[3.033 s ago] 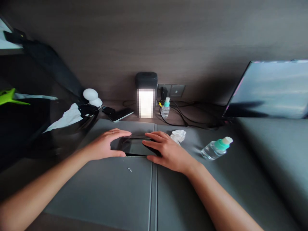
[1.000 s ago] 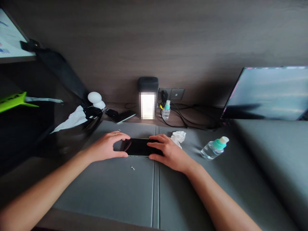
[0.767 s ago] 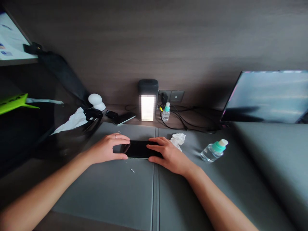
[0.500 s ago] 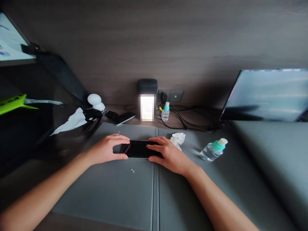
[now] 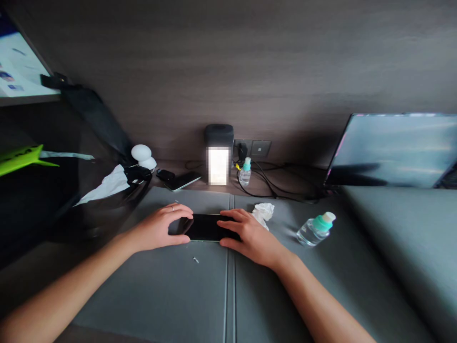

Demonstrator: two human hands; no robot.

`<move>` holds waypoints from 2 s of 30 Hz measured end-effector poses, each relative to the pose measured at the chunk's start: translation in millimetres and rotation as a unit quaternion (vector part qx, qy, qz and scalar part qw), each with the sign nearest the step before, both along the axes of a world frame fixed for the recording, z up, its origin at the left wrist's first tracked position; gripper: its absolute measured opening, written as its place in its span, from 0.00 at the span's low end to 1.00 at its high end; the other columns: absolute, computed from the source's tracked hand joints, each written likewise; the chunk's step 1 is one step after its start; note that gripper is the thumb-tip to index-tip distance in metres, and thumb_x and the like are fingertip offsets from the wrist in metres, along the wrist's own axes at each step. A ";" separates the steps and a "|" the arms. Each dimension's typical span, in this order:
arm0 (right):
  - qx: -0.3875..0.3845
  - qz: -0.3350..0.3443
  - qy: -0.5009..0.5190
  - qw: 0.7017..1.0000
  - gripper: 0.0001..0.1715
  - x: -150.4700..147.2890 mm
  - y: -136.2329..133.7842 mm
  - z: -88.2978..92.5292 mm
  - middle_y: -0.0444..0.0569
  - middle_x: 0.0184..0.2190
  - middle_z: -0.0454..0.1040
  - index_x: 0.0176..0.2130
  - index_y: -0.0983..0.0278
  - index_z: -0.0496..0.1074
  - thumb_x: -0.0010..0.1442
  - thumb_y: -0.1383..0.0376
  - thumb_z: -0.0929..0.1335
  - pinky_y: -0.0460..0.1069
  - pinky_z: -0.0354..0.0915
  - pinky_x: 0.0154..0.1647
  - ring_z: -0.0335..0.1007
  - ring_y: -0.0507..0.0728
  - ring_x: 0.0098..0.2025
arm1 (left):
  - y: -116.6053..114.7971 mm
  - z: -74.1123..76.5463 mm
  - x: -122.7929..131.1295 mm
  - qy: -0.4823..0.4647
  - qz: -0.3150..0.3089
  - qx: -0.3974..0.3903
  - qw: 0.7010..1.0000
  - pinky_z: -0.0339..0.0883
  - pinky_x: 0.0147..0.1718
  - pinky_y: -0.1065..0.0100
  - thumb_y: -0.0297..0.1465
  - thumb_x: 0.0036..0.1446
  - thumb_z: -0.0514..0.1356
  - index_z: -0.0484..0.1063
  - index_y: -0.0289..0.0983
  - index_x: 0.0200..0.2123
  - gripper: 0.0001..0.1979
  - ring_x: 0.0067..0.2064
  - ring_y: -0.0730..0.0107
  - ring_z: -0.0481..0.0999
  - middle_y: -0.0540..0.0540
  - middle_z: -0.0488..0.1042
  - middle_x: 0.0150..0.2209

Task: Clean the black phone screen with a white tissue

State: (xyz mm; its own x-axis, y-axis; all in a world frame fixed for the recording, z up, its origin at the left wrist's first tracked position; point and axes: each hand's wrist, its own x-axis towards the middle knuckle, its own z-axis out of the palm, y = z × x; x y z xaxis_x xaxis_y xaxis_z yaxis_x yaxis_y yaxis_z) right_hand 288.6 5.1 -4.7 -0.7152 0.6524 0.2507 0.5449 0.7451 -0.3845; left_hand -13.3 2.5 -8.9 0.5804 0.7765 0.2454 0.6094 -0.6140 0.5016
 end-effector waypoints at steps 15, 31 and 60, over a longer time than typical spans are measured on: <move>0.005 0.002 -0.026 1.000 0.25 -0.2 -0.5 -0.1 0.55 0.62 0.66 0.58 0.58 0.71 0.65 0.52 0.67 0.63 0.64 0.59 0.63 0.66 0.60 | -4.8 3.9 3.1 0.036 -0.012 0.009 0.999 0.66 0.54 0.55 0.35 0.56 0.64 0.66 0.43 0.51 0.19 0.55 0.56 0.69 0.45 0.70 0.53; -0.007 -0.006 -0.007 1.000 0.17 -3.4 -2.8 4.7 0.53 0.61 0.66 0.51 0.59 0.72 0.64 0.56 0.68 0.60 0.63 0.60 0.62 0.63 0.61 | -3.7 0.1 4.3 0.023 -0.019 0.011 0.999 0.66 0.54 0.55 0.37 0.57 0.65 0.66 0.44 0.49 0.18 0.55 0.57 0.68 0.46 0.69 0.54; 0.063 -0.036 -0.017 0.997 0.13 -15.1 -6.3 8.2 0.51 0.60 0.67 0.35 0.61 0.74 0.68 0.66 0.62 0.59 0.61 0.60 0.60 0.62 0.62 | -3.6 -1.4 6.2 0.004 -0.021 0.018 1.000 0.66 0.53 0.55 0.34 0.56 0.65 0.65 0.42 0.41 0.13 0.54 0.58 0.68 0.46 0.71 0.51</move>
State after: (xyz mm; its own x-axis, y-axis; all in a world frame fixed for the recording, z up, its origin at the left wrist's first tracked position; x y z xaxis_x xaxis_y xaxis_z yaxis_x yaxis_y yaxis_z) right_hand 273.5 -1.2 3.5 -0.6772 0.6672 0.3102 0.6094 0.7449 -0.2718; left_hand -7.1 -1.1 -10.3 0.6143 0.7423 0.2677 0.5869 -0.6566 0.4738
